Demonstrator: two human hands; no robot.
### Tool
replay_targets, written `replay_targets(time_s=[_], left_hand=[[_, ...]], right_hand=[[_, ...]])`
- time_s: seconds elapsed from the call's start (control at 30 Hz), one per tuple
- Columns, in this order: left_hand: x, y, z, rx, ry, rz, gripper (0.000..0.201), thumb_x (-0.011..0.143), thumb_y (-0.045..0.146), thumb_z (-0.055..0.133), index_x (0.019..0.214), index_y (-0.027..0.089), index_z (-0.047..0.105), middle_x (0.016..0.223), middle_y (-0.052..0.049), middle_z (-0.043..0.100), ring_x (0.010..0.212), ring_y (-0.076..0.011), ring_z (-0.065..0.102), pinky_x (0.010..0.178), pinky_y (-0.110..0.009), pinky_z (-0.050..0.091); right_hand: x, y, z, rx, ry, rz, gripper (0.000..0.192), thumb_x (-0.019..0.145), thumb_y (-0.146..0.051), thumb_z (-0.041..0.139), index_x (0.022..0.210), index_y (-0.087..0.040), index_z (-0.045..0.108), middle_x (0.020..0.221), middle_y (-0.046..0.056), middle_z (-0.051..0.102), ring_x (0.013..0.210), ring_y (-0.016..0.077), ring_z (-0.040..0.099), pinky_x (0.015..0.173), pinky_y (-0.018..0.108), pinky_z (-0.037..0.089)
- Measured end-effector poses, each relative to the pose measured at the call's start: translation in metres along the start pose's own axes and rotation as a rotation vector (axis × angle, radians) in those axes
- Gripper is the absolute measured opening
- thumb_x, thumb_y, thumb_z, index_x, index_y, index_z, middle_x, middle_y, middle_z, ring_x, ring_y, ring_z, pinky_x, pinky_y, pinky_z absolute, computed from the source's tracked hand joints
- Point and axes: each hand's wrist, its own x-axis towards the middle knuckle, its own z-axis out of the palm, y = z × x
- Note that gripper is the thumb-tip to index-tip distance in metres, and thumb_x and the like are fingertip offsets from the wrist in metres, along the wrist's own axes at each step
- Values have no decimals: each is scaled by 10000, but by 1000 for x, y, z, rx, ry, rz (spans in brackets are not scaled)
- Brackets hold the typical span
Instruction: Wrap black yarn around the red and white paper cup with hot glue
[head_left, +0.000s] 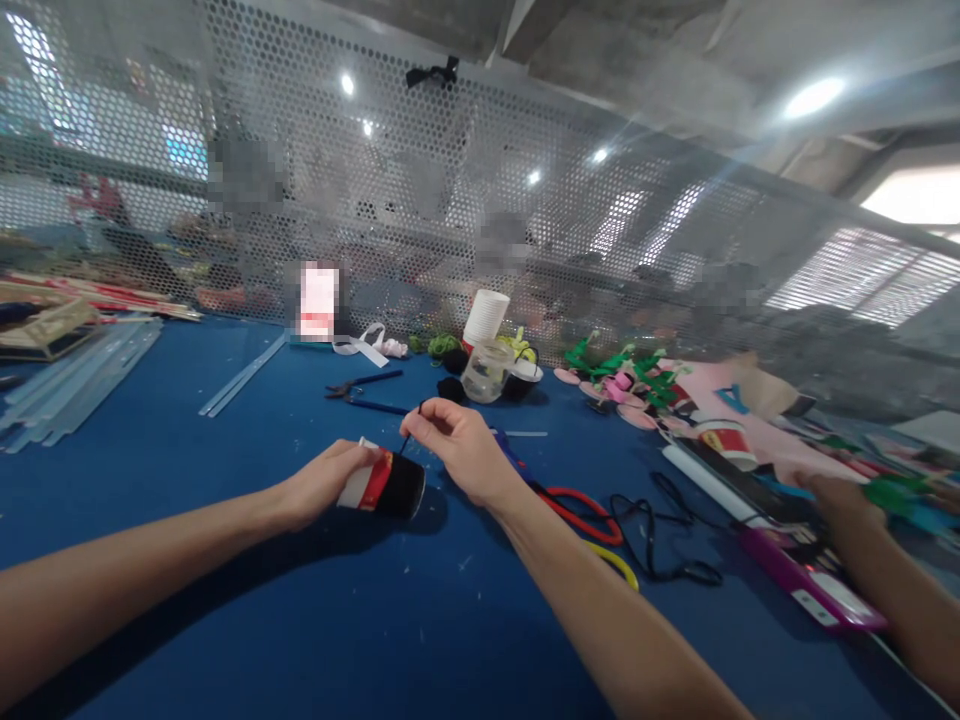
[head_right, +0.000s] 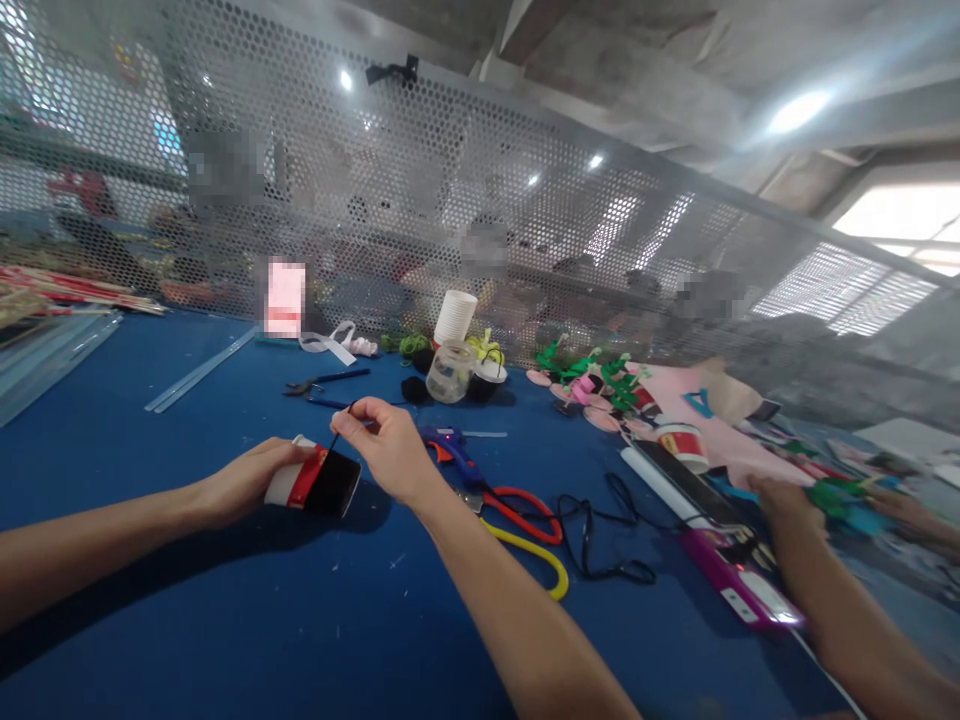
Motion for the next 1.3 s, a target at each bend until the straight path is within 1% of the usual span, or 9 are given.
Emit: replay_targets(time_s=[0.17,0.3,0.47,0.6,0.9,1.3], left_hand=[[-5,2,2,111,14,0,286,675,402,390,529,156,396,449,62,346,419,-73,291,416,-200,211],[-10,6,3,167,-52,36,309,694,411,368,517,157,375,448,64,326,424,-67,271,419,-202,203],[-14,7,4,161,-66,75,296,705,393,354,534,153,384,471,55,343,442,-68,281,428,-202,211],[-15,5,3,187,-76,79,315,718,407,342,533,155,380,476,51,337,453,-72,284,432,-202,219],[-18,4,2,246,-137,136,323,731,423,331,546,159,363,505,50,323,467,-72,273,439,-197,230],[-18,3,1,327,-114,191,332,744,425,302,549,162,357,520,41,319,487,-80,273,451,-207,249]], right_hand=[[1,2,0,-103,4,9,197,720,-316,495,638,-140,531,624,-3,528,576,90,446,582,217,359],[2,4,1,-148,-10,19,198,720,-307,491,634,-132,526,606,-5,510,559,88,427,557,214,347],[1,5,1,-198,-16,38,211,719,-319,486,626,-135,527,581,-15,489,535,86,412,536,215,337],[1,5,2,-198,-28,53,202,713,-314,493,617,-139,521,599,-7,513,552,90,431,552,216,349],[0,7,5,-210,-59,70,193,710,-308,492,607,-145,506,620,-1,530,583,96,453,566,219,365],[-1,4,5,-285,-63,74,202,704,-310,492,583,-149,510,566,-20,490,556,94,433,534,213,342]])
